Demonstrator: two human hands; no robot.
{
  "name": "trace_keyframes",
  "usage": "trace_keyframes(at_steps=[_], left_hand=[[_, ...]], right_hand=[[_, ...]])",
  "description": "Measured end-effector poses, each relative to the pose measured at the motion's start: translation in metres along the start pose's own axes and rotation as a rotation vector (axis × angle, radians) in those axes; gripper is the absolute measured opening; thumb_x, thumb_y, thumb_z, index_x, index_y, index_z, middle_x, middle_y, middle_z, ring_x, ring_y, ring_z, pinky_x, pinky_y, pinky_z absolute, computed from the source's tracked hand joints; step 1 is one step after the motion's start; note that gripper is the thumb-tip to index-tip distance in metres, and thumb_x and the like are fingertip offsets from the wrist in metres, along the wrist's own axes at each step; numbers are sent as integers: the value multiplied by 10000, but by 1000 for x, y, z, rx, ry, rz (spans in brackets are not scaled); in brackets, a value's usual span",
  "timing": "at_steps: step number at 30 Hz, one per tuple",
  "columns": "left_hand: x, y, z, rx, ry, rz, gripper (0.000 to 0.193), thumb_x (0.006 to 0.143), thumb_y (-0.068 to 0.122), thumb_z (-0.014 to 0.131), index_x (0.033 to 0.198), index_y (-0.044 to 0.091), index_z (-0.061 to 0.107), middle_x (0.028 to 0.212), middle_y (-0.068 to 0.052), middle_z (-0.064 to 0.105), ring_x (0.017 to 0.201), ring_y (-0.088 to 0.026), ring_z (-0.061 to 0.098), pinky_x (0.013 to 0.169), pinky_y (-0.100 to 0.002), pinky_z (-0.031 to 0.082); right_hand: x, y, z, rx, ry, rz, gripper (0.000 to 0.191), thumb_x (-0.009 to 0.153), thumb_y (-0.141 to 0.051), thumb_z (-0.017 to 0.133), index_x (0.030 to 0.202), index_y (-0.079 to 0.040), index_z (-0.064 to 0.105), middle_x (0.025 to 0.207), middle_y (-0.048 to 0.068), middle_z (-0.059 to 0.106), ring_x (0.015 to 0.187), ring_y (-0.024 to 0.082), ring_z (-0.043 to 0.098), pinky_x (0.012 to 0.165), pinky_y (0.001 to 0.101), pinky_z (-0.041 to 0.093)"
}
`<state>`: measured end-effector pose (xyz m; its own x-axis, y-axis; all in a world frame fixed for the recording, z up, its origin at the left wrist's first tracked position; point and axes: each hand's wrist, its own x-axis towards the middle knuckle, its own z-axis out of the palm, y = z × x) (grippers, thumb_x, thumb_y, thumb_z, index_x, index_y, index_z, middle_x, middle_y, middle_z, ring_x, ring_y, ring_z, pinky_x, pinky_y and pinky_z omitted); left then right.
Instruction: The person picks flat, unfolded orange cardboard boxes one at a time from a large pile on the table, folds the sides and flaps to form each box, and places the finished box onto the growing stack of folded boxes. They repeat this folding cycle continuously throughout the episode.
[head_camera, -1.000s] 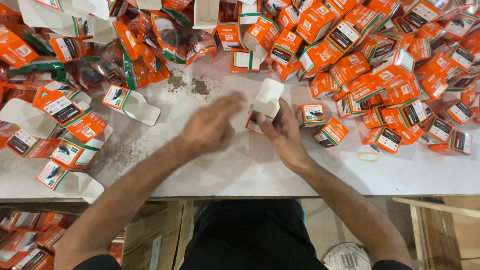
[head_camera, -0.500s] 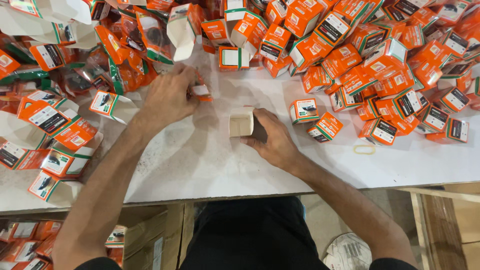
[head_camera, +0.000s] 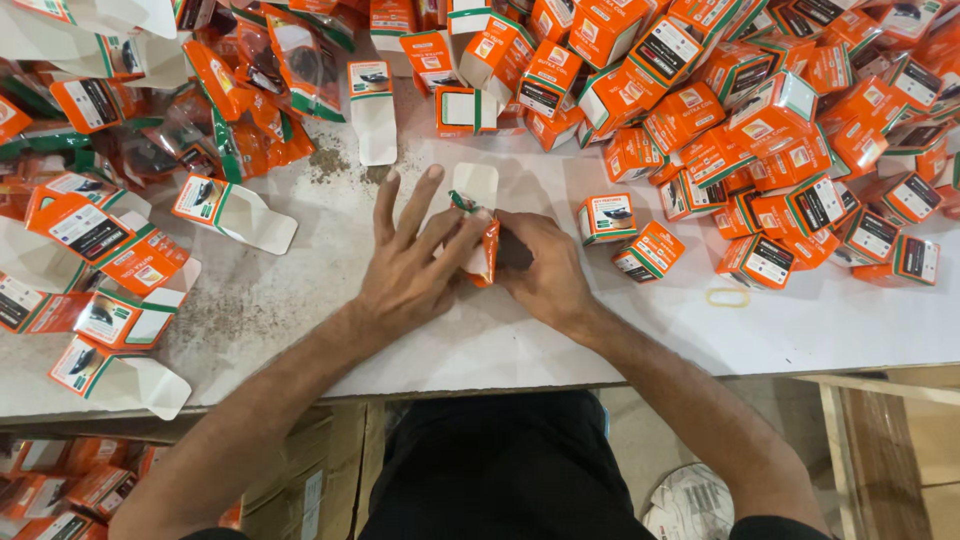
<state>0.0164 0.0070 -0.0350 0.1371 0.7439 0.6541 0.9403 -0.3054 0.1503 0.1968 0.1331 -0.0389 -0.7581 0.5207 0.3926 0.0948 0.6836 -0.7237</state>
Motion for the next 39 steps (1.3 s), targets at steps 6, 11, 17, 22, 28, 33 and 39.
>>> trace_keyframes(at_steps=[6,11,17,22,28,33,39], left_hand=[[5,9,-9,-81,15,-140,426,904,190,786,1298,105,650,1546,-234,391,1552,-501,139,1224,-786,116],[17,22,-3,-111,13,-313,324,862,98,751,1181,133,706,1540,-263,353,1455,-527,224,1154,-711,215],[20,14,14,-801,51,-916,669,798,99,731,1424,32,505,1272,-198,535,824,-192,630,662,-324,553],[23,-8,27,-1120,-114,-1169,385,755,44,767,1092,-94,640,836,-166,654,534,-145,564,439,-305,430],[30,-5,15,-1066,-160,-1002,352,759,146,786,1011,6,584,852,-45,679,532,-122,660,392,-293,504],[26,1,12,-1197,-76,-1094,278,947,247,686,994,-21,628,809,-85,666,556,-141,652,451,-282,529],[25,-7,34,-962,-162,-1077,271,823,91,644,1066,-27,664,830,-53,675,608,-155,640,438,-321,522]], right_hand=[[-2,-3,3,21,6,-5,667,715,-75,901,1321,-25,626,1198,145,701,1137,356,663,1000,442,511],[-2,-6,1,8,-1,-23,673,725,-67,884,1333,-18,598,1256,160,683,1178,380,642,1012,444,511],[1,-6,-2,-2,-16,-37,652,727,-99,901,1312,-28,622,1245,158,698,1171,371,647,1005,438,513],[0,-6,1,-28,-24,1,638,746,-143,915,1300,-48,612,1213,158,702,1146,366,655,1000,434,514],[-5,-10,5,60,-11,162,843,791,-132,894,1461,-95,384,1242,170,704,1151,356,695,947,433,561],[-6,-5,5,51,-32,101,860,802,-97,881,1476,-106,347,1253,176,727,1172,367,702,955,441,565],[-12,-3,8,74,8,73,854,816,-91,884,1452,-78,314,1293,190,682,1194,382,669,980,449,543]])
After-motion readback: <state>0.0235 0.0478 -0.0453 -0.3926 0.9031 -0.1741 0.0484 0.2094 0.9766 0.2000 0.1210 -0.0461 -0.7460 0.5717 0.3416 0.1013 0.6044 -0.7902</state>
